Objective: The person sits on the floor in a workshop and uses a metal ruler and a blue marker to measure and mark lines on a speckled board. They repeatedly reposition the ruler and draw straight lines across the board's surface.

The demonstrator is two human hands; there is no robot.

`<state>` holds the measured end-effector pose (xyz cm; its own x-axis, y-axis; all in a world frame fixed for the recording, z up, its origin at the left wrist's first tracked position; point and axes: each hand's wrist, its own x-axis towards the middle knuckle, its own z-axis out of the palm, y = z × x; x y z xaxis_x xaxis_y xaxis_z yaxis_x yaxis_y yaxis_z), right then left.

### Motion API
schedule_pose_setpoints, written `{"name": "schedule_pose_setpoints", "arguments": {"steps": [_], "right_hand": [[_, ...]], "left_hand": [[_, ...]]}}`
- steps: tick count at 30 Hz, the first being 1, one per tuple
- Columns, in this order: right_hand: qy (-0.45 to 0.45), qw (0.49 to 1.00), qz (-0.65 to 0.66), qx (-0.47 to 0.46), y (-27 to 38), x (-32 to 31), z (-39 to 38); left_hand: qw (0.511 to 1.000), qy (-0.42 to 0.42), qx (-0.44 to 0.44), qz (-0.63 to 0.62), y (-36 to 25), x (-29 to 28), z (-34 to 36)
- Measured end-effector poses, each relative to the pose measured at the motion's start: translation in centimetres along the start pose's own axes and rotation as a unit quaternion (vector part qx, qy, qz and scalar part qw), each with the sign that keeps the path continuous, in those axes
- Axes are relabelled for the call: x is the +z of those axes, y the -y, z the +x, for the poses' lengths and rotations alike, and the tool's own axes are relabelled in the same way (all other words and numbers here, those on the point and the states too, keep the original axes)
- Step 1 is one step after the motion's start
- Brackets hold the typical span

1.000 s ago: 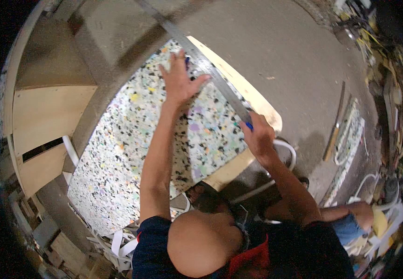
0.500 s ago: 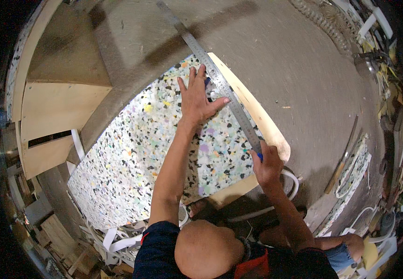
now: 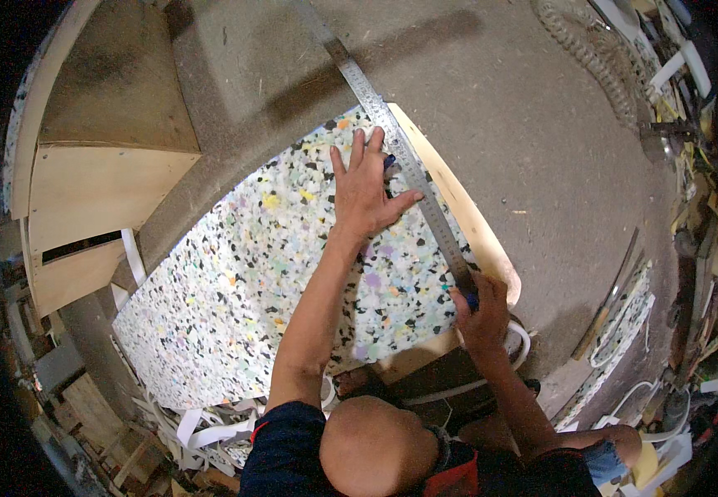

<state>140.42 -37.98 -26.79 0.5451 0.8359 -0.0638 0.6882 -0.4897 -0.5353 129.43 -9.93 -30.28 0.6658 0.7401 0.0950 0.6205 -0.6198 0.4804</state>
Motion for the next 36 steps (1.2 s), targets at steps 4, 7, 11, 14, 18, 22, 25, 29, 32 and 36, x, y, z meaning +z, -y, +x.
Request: {"name": "schedule_pose_setpoints", "arguments": {"steps": [4, 7, 11, 14, 18, 22, 25, 29, 32, 36], "right_hand": [[0.1, 0.99, 0.003, 0.103, -1.3, -3.2, -0.8], [0.154, 0.976, 0.002, 0.154, -3.3, -5.6, -2.6], [0.22, 0.966, -0.07, 0.118, -5.3, -7.4, -6.1], [0.211, 0.975, -0.016, 0.063, -6.0, -7.3, -7.8], [0.223, 0.972, 0.055, 0.038, -6.8, -6.1, -8.4], [0.254, 0.947, 0.175, 0.091, -7.7, -5.2, -8.8], [0.223, 0.957, 0.162, 0.087, -8.0, -4.4, -9.4], [0.216, 0.969, 0.107, 0.051, -7.8, -4.5, -9.4], [0.191, 0.976, 0.103, 0.021, -7.2, -4.7, -9.0], [0.211, 0.965, 0.131, 0.08, -6.5, -4.4, -8.8]], "left_hand": [[1.0, 0.003, 0.002, 0.01, 0.1, 0.0, 0.0], [1.0, 0.004, -0.004, 0.009, 0.1, 0.1, 0.0], [1.0, 0.003, 0.001, 0.016, 0.2, 0.3, -0.1], [1.0, 0.002, 0.007, 0.019, 0.4, 0.3, -0.1], [1.0, 0.005, 0.007, 0.005, 0.6, 0.3, -0.1], [0.999, -0.023, 0.022, -0.006, 0.6, 0.4, -0.2], [0.999, -0.03, 0.019, -0.002, 0.7, 0.5, -0.2], [1.0, -0.029, 0.012, 0.001, 0.7, 0.6, -0.2], [0.999, -0.034, 0.012, 0.01, 0.6, 0.7, -0.1], [0.999, -0.034, 0.017, 0.017, 0.6, 0.7, -0.2]]}}
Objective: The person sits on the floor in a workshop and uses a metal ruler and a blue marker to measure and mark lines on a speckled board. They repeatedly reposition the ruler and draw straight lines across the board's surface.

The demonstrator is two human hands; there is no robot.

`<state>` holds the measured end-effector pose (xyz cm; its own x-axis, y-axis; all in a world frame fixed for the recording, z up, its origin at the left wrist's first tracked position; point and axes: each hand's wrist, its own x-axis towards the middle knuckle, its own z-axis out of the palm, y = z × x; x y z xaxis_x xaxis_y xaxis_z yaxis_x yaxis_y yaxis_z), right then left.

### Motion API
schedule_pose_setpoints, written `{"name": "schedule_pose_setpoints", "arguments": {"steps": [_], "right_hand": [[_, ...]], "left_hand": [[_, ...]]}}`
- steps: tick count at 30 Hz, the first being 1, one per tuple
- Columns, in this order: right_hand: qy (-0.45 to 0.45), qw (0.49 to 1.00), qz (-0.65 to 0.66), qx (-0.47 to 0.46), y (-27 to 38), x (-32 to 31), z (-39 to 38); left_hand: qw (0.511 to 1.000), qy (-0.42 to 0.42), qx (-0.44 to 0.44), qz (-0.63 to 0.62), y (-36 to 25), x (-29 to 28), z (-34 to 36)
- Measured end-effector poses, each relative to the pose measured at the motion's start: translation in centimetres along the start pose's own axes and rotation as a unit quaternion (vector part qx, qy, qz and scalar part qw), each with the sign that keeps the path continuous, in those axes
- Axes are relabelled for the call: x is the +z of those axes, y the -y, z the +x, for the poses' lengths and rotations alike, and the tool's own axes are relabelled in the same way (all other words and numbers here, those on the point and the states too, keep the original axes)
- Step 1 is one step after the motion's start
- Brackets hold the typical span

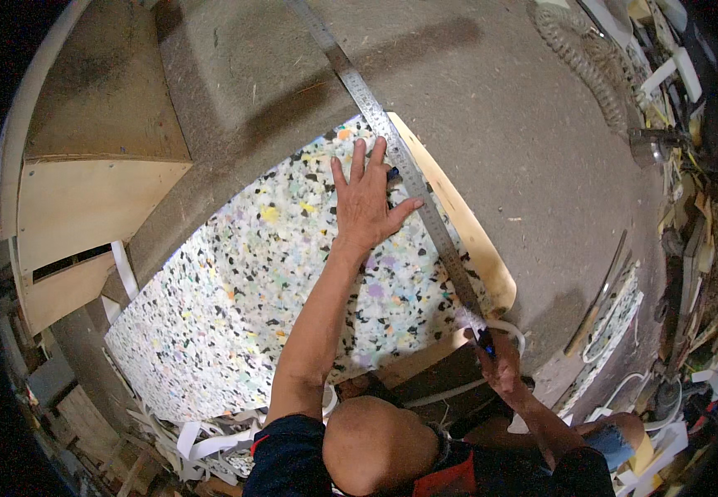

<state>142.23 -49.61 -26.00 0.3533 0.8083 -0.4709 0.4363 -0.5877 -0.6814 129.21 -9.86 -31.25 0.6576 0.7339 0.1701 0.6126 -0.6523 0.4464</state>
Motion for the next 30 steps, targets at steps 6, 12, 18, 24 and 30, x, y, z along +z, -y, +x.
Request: {"name": "schedule_pose_setpoints", "arguments": {"steps": [6, 12, 18, 24, 30], "right_hand": [[-0.013, 0.999, -0.024, -0.021, 0.3, -0.3, 0.0], [-0.037, 0.997, -0.03, -0.063, 0.2, -0.1, -0.2], [0.021, 0.997, -0.061, 0.031, -0.7, -0.2, -0.3], [-0.036, 0.993, -0.11, 0.021, -0.7, 0.4, -0.7], [-0.056, 0.994, -0.087, 0.036, -0.2, 0.6, 0.0]], "left_hand": [[1.0, 0.003, 0.004, 0.001, 0.1, 0.1, -0.1], [1.0, 0.003, 0.005, 0.01, 0.0, 0.2, 0.0], [0.998, 0.03, -0.006, 0.05, -0.1, 0.4, 0.1], [0.998, 0.002, 0.006, 0.058, -0.1, 1.1, -0.1], [0.997, -0.012, 0.026, 0.067, 0.6, 1.8, 0.0]]}}
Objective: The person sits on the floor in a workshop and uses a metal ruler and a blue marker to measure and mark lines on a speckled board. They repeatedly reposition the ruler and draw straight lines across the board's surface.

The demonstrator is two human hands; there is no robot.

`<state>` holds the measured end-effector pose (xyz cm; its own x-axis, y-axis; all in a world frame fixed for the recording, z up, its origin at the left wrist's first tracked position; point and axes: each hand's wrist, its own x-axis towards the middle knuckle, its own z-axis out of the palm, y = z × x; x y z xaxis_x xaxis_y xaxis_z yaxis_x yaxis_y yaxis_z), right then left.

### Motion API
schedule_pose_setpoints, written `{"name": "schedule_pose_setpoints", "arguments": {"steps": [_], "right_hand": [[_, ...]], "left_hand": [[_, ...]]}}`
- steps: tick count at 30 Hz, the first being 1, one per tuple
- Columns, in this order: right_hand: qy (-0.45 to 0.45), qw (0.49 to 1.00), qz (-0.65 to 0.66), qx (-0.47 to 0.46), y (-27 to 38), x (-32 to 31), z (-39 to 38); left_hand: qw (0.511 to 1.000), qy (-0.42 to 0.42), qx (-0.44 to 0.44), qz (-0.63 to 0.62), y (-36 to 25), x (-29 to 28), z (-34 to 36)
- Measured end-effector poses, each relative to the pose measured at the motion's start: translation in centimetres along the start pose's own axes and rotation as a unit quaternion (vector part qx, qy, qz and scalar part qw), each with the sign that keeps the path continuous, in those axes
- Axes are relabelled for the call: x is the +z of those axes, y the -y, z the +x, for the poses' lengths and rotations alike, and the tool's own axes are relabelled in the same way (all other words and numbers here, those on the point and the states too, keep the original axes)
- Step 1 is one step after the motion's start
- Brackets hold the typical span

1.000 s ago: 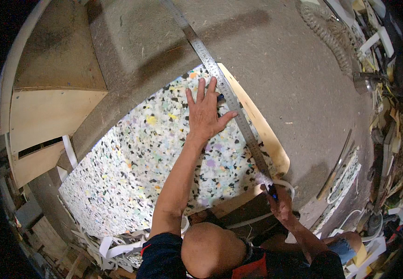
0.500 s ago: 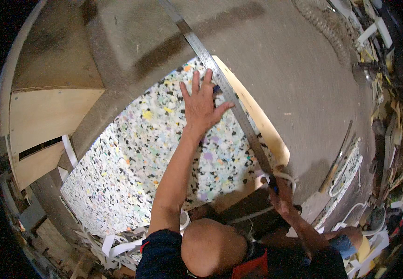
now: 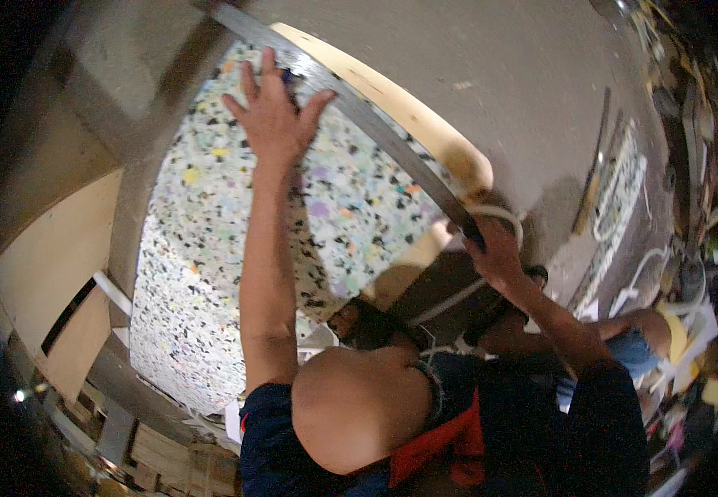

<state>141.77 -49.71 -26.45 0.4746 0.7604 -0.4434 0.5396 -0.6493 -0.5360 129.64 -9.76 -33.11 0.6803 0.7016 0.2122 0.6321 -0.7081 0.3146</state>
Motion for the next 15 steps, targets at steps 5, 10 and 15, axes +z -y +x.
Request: {"name": "schedule_pose_setpoints", "arguments": {"steps": [5, 10, 15], "right_hand": [[0.025, 0.998, -0.003, 0.057, 0.31, -0.66, -0.31], [-0.003, 1.0, -0.019, 0.016, 0.22, -0.27, -0.35], [0.017, 0.999, 0.001, 0.034, -0.55, 0.21, -0.22]], "left_hand": [[1.0, -0.017, 0.016, -0.006, -0.02, 0.05, 0.07], [1.0, -0.017, 0.008, -0.026, -0.35, -0.31, 0.04], [1.0, -0.023, 0.001, -0.013, -0.03, 0.02, 0.1]]}}
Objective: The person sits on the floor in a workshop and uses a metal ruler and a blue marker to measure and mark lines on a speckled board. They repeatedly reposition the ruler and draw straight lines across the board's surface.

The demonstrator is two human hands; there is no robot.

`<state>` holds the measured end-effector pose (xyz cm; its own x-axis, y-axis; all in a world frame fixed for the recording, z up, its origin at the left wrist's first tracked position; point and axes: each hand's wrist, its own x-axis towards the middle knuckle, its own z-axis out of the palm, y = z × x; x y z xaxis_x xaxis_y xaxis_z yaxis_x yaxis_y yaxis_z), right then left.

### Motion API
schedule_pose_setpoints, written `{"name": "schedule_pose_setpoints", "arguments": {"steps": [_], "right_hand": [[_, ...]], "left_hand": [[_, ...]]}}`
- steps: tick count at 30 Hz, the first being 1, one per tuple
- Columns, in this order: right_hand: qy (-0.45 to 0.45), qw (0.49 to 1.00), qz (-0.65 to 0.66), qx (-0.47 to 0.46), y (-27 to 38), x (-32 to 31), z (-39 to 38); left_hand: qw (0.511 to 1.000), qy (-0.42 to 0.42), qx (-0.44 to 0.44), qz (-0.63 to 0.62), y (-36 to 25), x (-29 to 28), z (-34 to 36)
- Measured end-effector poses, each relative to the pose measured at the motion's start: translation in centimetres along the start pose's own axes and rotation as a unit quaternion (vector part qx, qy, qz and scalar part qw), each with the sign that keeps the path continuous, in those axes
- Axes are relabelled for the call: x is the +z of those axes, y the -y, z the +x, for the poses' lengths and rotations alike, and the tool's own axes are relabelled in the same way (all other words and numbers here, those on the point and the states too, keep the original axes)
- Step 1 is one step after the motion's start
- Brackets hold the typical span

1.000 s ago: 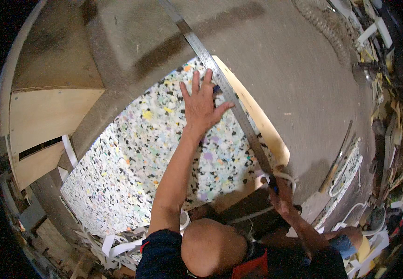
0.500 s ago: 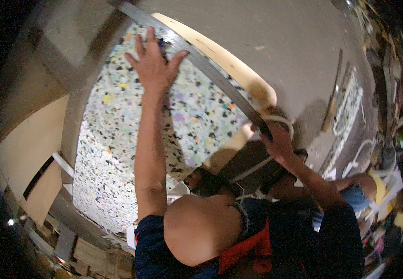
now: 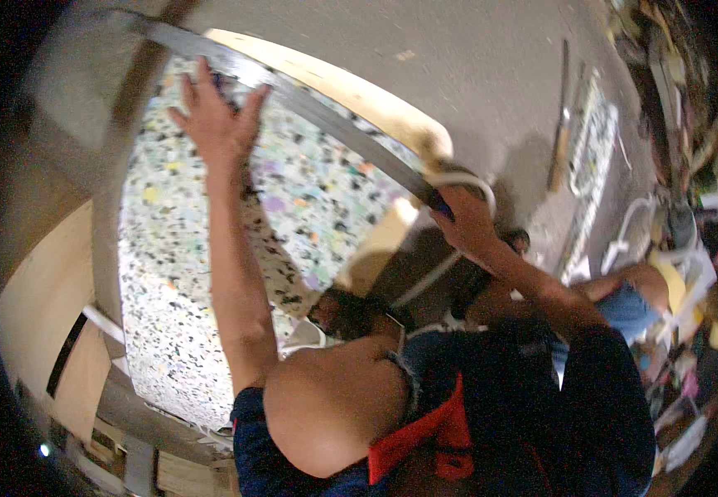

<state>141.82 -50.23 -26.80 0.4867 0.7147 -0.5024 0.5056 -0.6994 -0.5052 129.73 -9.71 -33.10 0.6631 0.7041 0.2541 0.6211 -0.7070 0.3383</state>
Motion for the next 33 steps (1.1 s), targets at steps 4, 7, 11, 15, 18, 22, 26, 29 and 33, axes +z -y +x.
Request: {"name": "schedule_pose_setpoints", "arguments": {"steps": [4, 7, 11, 15, 18, 22, 26, 29, 33], "right_hand": [[-0.037, 0.996, 0.015, -0.074, 0.8, -0.3, 0.2], [-0.003, 0.999, 0.044, -0.03, 1.9, -0.8, -0.1], [0.023, 0.999, 0.032, -0.01, 2.7, -1.4, -0.1], [0.022, 0.997, 0.073, -0.025, 2.5, -1.5, 0.4], [0.015, 0.998, 0.06, -0.033, 2.4, -1.4, 0.6], [0.02, 0.999, 0.039, -0.011, 2.3, -1.5, 0.5], [0.029, 0.998, 0.056, 0.005, 2.3, -1.6, 0.6], [0.03, 0.998, 0.05, 0.015, 2.3, -1.6, 0.7], [0.018, 0.998, 0.061, -0.002, 2.3, -1.6, 0.6]], "left_hand": [[0.999, 0.019, -0.016, -0.023, -0.3, -0.9, 0.0], [0.997, 0.018, -0.041, -0.069, -0.6, -1.6, -0.1], [0.994, 0.049, -0.039, -0.095, -0.6, -2.3, 0.1], [0.991, 0.042, -0.046, -0.115, -0.4, -2.4, 0.1], [0.991, 0.027, -0.045, -0.122, -0.4, -2.2, 0.0], [0.994, 0.028, -0.036, -0.101, -0.3, -2.0, 0.0], [0.994, 0.035, -0.035, -0.097, -0.4, -2.1, 0.0], [0.993, 0.035, -0.035, -0.102, -0.5, -2.2, 0.1], [0.992, 0.042, -0.043, -0.109, -0.6, -2.4, 0.1]]}}
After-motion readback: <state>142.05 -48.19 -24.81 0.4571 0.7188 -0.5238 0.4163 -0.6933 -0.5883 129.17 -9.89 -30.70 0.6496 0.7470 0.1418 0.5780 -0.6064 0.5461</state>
